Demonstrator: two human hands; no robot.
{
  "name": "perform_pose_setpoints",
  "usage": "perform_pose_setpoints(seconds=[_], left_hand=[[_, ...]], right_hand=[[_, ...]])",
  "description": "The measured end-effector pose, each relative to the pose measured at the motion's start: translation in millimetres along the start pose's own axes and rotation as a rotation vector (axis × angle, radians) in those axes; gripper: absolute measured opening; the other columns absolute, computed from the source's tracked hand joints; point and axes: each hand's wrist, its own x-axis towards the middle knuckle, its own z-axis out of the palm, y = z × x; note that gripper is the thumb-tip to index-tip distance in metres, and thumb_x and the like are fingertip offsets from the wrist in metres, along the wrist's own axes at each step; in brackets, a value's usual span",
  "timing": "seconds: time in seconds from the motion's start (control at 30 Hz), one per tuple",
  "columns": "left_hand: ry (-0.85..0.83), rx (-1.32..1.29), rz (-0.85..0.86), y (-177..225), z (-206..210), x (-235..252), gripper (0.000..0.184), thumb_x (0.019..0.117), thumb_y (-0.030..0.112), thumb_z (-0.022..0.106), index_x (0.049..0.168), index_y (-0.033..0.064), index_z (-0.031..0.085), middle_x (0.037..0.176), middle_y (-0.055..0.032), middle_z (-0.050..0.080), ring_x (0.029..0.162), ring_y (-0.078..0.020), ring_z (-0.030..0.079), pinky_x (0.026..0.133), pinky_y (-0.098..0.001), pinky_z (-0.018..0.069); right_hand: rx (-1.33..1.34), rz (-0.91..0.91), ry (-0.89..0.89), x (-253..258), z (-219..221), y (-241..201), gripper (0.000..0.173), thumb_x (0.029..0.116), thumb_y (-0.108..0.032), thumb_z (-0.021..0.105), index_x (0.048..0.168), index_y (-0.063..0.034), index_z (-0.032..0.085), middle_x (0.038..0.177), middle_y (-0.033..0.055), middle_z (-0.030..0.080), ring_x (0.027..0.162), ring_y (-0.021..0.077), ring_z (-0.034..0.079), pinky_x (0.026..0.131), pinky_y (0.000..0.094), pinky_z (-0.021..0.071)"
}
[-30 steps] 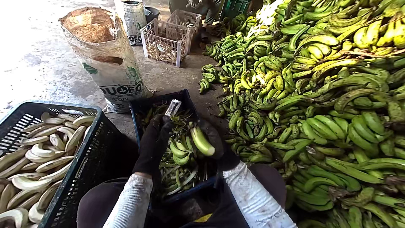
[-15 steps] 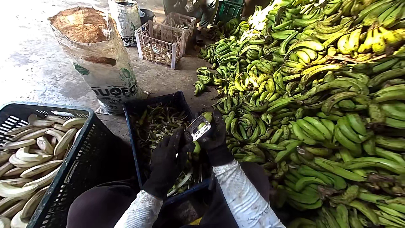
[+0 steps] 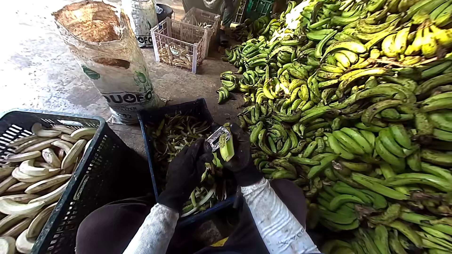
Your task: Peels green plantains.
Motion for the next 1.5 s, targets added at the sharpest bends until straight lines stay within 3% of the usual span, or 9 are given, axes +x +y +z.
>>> perform_pose_setpoints(seconds=[0.13, 0.33, 0.53, 0.7, 0.8, 0.97, 1.27, 1.43, 1.5], left_hand=[[0.028, 0.175, 0.042, 0, -4, -5, 0.052, 0.0990, 0.041, 0.052, 0.146, 0.0200, 0.059, 0.114, -0.0156, 0.070, 0.101, -0.0361, 0.068, 0.083, -0.0566, 0.0546], [-0.057, 0.009, -0.281, -3, -16, 12, 0.048, 0.1060, 0.042, 0.051, 0.150, 0.0228, 0.052, 0.129, -0.0151, 0.067, 0.115, -0.0343, 0.066, 0.097, -0.0610, 0.0506], [-0.049, -0.116, -0.320, -11, -26, 14, 0.047, 0.1061, 0.048, 0.047, 0.148, 0.0266, 0.054, 0.127, -0.0087, 0.068, 0.111, -0.0264, 0.067, 0.094, -0.0584, 0.0516], [-0.070, -0.006, 0.043, -11, 4, -2, 0.056, 0.1038, 0.054, 0.045, 0.151, 0.0232, 0.052, 0.120, -0.0108, 0.070, 0.103, -0.0270, 0.069, 0.087, -0.0537, 0.0568], [0.004, 0.068, 0.241, -1, 14, -9, 0.056, 0.1036, 0.053, 0.045, 0.146, 0.0195, 0.059, 0.110, -0.0164, 0.071, 0.094, -0.0346, 0.070, 0.078, -0.0558, 0.0568], [0.059, 0.165, 0.314, 7, 19, -13, 0.055, 0.1019, 0.051, 0.047, 0.142, 0.0169, 0.062, 0.102, -0.0183, 0.072, 0.089, -0.0369, 0.070, 0.077, -0.0556, 0.0561], [-0.084, 0.089, 0.075, 4, 12, -7, 0.053, 0.1041, 0.050, 0.044, 0.147, 0.0220, 0.057, 0.110, -0.0136, 0.071, 0.092, -0.0314, 0.070, 0.078, -0.0532, 0.0570], [-0.095, -0.085, -0.353, -5, -3, 8, 0.047, 0.1071, 0.045, 0.046, 0.146, 0.0198, 0.055, 0.121, -0.0139, 0.069, 0.107, -0.0320, 0.068, 0.092, -0.0597, 0.0531], [-0.024, -0.203, -0.489, -14, -10, 8, 0.049, 0.1068, 0.051, 0.045, 0.144, 0.0209, 0.055, 0.117, -0.0136, 0.070, 0.104, -0.0305, 0.067, 0.091, -0.0596, 0.0520]], right_hand=[[-0.370, 0.079, 0.256, -5, 9, -2, 0.041, 0.1102, -0.040, 0.031, 0.117, -0.0135, 0.062, 0.092, 0.0033, 0.066, 0.080, 0.0126, 0.065, 0.069, 0.0332, 0.0572], [-0.784, 0.158, 0.089, -15, 2, 5, 0.043, 0.1081, -0.042, 0.037, 0.128, -0.0128, 0.063, 0.103, 0.0055, 0.067, 0.089, 0.0128, 0.065, 0.079, 0.0349, 0.0563], [-0.146, 0.242, 0.202, -10, -1, 5, 0.048, 0.1049, -0.051, 0.035, 0.109, -0.0115, 0.062, 0.075, 0.0079, 0.065, 0.053, 0.0161, 0.062, 0.047, 0.0309, 0.0557], [-0.070, -0.033, 0.119, -7, -36, 8, 0.029, 0.1049, -0.033, 0.048, 0.114, -0.0111, 0.064, 0.094, 0.0054, 0.067, 0.082, 0.0144, 0.067, 0.071, 0.0354, 0.0597], [0.347, 0.139, 0.032, -6, -32, 2, 0.037, 0.1023, -0.044, 0.047, 0.109, -0.0128, 0.065, 0.085, 0.0038, 0.067, 0.071, 0.0139, 0.067, 0.064, 0.0320, 0.0593], [0.479, 0.163, -0.071, -12, -34, 6, 0.042, 0.1033, -0.046, 0.044, 0.114, -0.0104, 0.064, 0.087, 0.0032, 0.069, 0.072, 0.0118, 0.068, 0.067, 0.0269, 0.0591], [0.120, 0.266, -0.022, -16, -25, 2, 0.038, 0.1034, -0.042, 0.042, 0.107, -0.0153, 0.068, 0.085, 0.0039, 0.070, 0.071, 0.0125, 0.068, 0.063, 0.0307, 0.0600], [-0.255, 0.296, -0.095, -21, -12, 3, 0.033, 0.1064, -0.030, 0.036, 0.106, -0.0137, 0.065, 0.077, 0.0019, 0.066, 0.063, 0.0085, 0.063, 0.058, 0.0255, 0.0565], [-0.195, 0.370, -0.110, -21, -8, 0, 0.041, 0.1036, -0.031, 0.035, 0.119, -0.0087, 0.066, 0.078, 0.0058, 0.066, 0.060, 0.0105, 0.063, 0.055, 0.0251, 0.0562]])
